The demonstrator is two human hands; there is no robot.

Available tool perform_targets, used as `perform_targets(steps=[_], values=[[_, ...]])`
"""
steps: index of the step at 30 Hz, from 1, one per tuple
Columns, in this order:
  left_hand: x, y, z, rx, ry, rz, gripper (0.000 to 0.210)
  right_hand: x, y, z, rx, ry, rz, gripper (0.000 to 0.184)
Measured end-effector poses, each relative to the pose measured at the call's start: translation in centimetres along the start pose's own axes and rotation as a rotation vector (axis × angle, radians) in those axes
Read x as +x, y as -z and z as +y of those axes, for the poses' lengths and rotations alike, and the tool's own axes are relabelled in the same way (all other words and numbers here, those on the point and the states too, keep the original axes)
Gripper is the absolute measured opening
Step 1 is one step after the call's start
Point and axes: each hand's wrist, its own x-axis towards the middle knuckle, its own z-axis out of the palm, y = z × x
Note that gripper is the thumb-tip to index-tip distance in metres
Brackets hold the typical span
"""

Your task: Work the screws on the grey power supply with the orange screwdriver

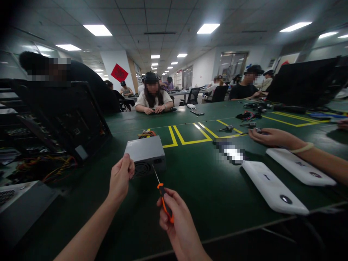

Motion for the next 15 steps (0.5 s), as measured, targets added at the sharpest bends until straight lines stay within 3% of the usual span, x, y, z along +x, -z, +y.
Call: perform_targets(steps=[4, 9, 12, 15], values=[[-0.03, 0.40, 0.07, 0.139, -0.095, 0.041, 0.044, 0.05, -0.11, 0.18, 0.018, 0.013, 0.016, 0.025], [-0.26, 0.34, -0.10, 0.269, -0.165, 0.049, 0.025, 0.14, -0.07, 0.55, 0.017, 0.025, 0.023, 0.026], [-0.51, 0.12, -0.27, 0.322, -0.138, -0.007, 0.020, 0.36, -0.14, 0.74, 0.015, 0.033, 0.021, 0.028], [-0.89, -0.13, -0.49, 0.369, -0.065, -0.115, 0.029, 0.56, -0.32, 0.91, 0.022, 0.026, 0.021, 0.029]])
